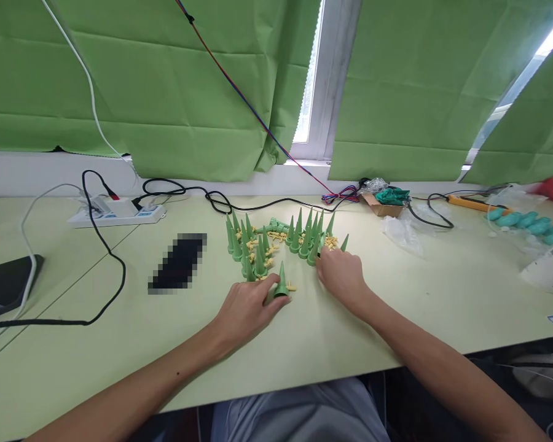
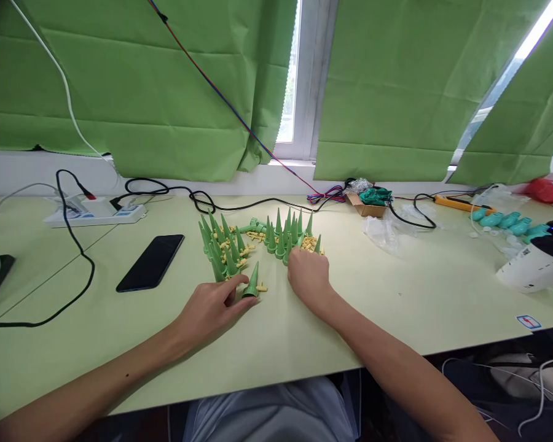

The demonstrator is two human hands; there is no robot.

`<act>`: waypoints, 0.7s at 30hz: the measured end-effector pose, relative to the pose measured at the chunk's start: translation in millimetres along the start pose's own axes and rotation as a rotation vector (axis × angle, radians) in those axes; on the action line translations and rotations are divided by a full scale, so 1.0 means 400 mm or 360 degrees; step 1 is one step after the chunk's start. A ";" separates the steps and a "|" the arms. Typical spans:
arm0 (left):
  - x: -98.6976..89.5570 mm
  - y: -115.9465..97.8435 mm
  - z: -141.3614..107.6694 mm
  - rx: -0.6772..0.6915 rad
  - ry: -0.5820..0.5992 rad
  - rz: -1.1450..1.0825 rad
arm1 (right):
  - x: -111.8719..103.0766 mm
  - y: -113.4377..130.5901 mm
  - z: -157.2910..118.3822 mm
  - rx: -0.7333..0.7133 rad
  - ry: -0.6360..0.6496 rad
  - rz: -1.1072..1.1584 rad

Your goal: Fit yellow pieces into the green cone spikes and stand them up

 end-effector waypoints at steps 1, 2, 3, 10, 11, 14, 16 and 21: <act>-0.002 0.002 0.000 -0.0014 -0.0004 -0.0027 | 0.005 -0.007 0.007 0.0002 0.0020 -0.0002; -0.005 0.003 -0.001 -0.0023 -0.0012 -0.0049 | 0.012 -0.013 0.014 0.0001 0.0047 0.0002; -0.008 0.003 -0.002 -0.0024 -0.0020 -0.0069 | 0.017 -0.017 0.020 -0.0003 0.0061 0.0008; -0.011 -0.004 -0.007 0.0053 -0.0034 -0.0237 | 0.036 -0.025 0.039 -0.0016 0.0125 0.0026; -0.010 -0.005 -0.007 0.0062 -0.0029 -0.0256 | 0.038 -0.023 0.039 -0.0026 0.0126 0.0026; -0.011 -0.009 -0.008 0.0081 -0.0019 -0.0278 | 0.047 -0.016 0.039 -0.0071 0.0151 0.0017; -0.013 -0.011 -0.008 0.0088 -0.0017 -0.0276 | 0.050 -0.012 0.038 -0.0093 0.0169 0.0013; -0.017 -0.014 -0.008 0.0121 -0.0019 -0.0271 | 0.037 -0.007 0.028 -0.0112 0.0180 0.0020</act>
Point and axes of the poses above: each hand's wrist, its own z-axis towards the middle knuckle, its own x-axis out of the palm, y = z × x, the point moved 7 cm from there along z, towards the middle knuckle, and after that the axes turned 1 degree about -z, right-handed, at the moved point
